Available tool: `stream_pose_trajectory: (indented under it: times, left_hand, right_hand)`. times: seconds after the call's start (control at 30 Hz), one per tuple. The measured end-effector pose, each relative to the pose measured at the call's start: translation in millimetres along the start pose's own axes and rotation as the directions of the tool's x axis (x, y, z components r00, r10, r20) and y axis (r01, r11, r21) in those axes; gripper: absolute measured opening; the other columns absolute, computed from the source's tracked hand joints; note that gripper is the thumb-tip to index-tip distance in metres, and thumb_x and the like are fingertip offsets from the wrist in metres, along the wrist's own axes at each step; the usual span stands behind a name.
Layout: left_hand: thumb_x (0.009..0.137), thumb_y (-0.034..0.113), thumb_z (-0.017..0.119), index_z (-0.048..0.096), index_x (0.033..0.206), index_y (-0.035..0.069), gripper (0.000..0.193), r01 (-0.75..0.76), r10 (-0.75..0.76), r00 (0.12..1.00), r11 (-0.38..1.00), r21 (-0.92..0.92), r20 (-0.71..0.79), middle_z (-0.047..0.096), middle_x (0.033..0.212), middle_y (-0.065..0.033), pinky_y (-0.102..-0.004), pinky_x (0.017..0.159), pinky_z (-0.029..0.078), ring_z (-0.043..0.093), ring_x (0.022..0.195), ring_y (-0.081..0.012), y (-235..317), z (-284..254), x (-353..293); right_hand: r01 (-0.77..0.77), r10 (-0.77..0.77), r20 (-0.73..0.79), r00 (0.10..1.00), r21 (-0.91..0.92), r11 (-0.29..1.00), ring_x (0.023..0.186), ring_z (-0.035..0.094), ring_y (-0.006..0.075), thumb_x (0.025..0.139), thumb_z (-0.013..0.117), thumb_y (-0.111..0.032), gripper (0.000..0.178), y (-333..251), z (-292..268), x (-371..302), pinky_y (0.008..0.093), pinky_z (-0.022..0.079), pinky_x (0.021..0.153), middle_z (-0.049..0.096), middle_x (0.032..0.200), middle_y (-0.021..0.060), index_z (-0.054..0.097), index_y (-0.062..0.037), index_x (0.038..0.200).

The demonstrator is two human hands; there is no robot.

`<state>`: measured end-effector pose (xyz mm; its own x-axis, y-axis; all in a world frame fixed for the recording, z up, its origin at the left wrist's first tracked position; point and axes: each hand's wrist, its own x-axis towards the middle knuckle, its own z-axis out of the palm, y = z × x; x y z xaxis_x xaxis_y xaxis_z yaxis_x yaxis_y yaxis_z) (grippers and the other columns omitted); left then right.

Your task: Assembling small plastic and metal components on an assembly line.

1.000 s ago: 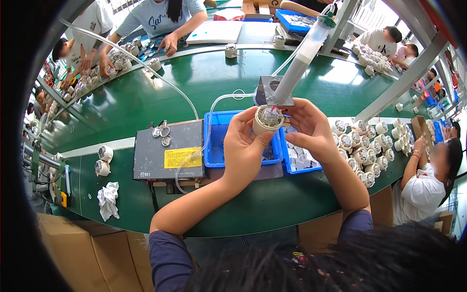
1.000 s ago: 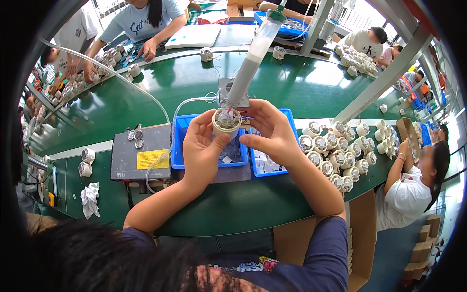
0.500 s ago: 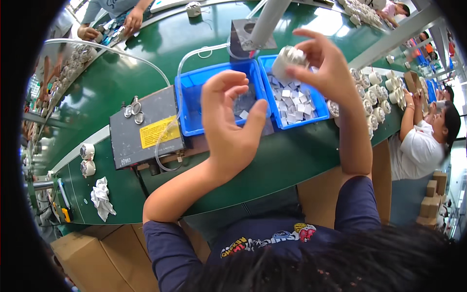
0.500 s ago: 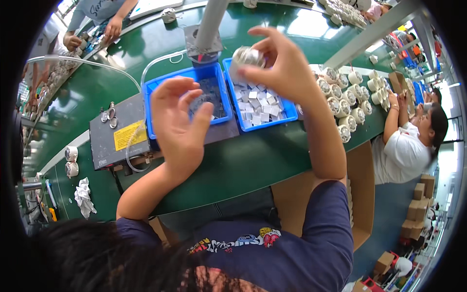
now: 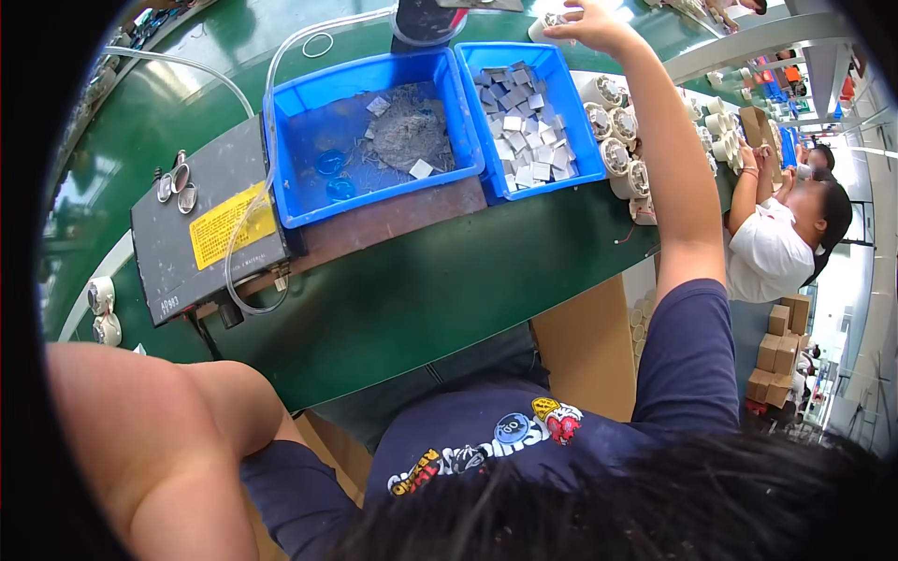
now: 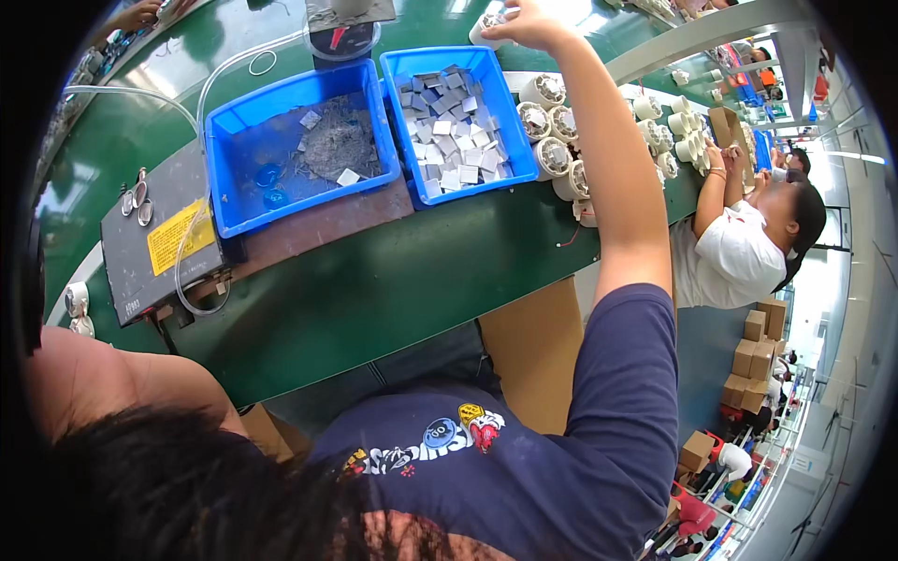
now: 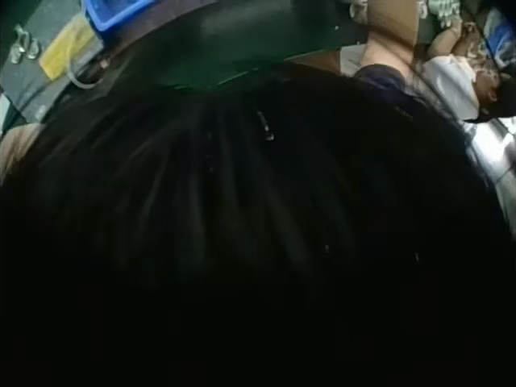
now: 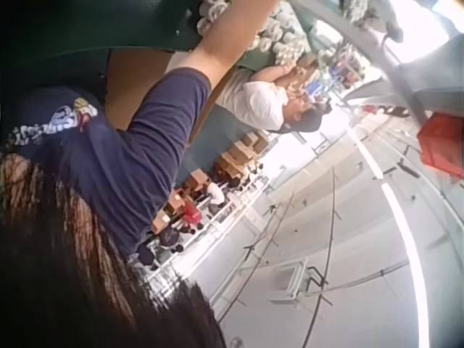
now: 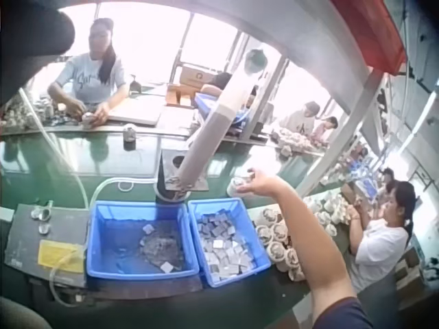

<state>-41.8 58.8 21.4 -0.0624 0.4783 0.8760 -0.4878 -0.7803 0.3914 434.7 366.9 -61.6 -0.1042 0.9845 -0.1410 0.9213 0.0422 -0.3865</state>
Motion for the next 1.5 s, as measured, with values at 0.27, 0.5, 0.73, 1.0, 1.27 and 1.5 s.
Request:
stream_pose_trajectory:
  times: [0.27,0.5,0.73,1.0,1.27,1.5]
  left_hand:
    - [0.096,0.006,0.07,0.055,0.137,0.001,0.045,-0.029,0.029,1.0,1.0,0.009,-0.003,0.062,0.119,-0.0155,-0.0451,0.097,0.053,0.064,0.111,-0.0312,4.8,-3.5,-3.9]
    - [0.093,0.006,0.072,0.057,0.135,0.002,0.044,-0.072,0.072,0.997,0.996,0.057,-0.001,0.063,0.115,-0.015,-0.0454,0.093,0.054,0.065,0.107,-0.0323,9.7,-12.9,-12.1]
    - [0.091,0.007,0.074,0.06,0.133,0.003,0.044,-0.064,0.064,0.998,0.992,0.106,0.0,0.065,0.11,-0.0146,-0.0456,0.09,0.055,0.067,0.103,-0.0333,18.8,-12.9,-8.7]
    - [0.088,0.007,0.077,0.063,0.13,0.003,0.044,-0.053,0.049,0.998,0.984,0.169,0.029,0.067,0.104,-0.014,-0.0459,0.086,0.056,0.068,0.098,-0.0345,21.8,-5.6,-0.9]
    - [0.085,0.007,0.079,0.066,0.127,0.004,0.044,-0.093,0.009,0.985,0.866,0.492,0.171,0.068,0.099,-0.0135,-0.0462,0.082,0.056,0.07,0.093,-0.0357,-24.5,27.1,-0.2]
    - [0.076,0.007,0.09,0.066,0.133,0.002,0.062,0.162,-0.477,0.868,0.536,0.829,0.139,0.07,0.103,-0.0143,-0.046,0.083,0.058,0.071,0.098,-0.038,-92.9,65.0,-23.3]
  right_hand:
    - [0.17,-0.142,0.141,0.98,-0.216,0.961,0.119,0.072,0.0307,0.083,0.086,-0.021,0.06,-11.6,-48.0,-105.8,0.0409,0.058,0.102,0.075,0.127,0.0203,0.071,-0.0055,0.14]
    - [0.158,-0.148,0.229,0.962,-0.026,0.987,0.106,0.069,0.0215,0.076,0.068,0.001,0.058,-6.2,-47.0,-120.7,0.036,0.059,0.095,0.079,0.119,0.009,0.076,-0.0066,0.134]
    - [0.184,-0.16,0.227,0.961,-0.087,0.979,0.117,0.068,0.0197,0.08,0.066,-0.003,0.059,-9.3,-34.5,-122.7,0.0336,0.057,0.095,0.077,0.132,0.0076,0.072,-0.003,0.139]
    - [0.232,-0.22,0.152,0.964,-0.071,0.97,0.113,0.071,0.0202,0.083,0.068,-0.006,0.056,-3.7,-30.9,-120.1,0.0352,0.058,0.097,0.077,0.127,0.0085,0.073,-0.0056,0.139]
    - [0.461,-0.336,-0.348,0.875,0.392,0.796,0.096,0.07,0.0123,0.088,0.074,-0.015,0.052,-93.2,-46.4,-212.3,0.0283,0.056,0.086,0.075,0.114,0.0075,0.073,0.0001,0.138]
    - [0.742,-0.698,-0.254,0.67,0.263,0.617,0.091,0.071,0.0241,0.069,0.091,-0.013,0.054,-169.7,32.9,-205.0,0.0358,0.059,0.084,0.077,0.107,0.0117,0.078,-0.0001,0.12]
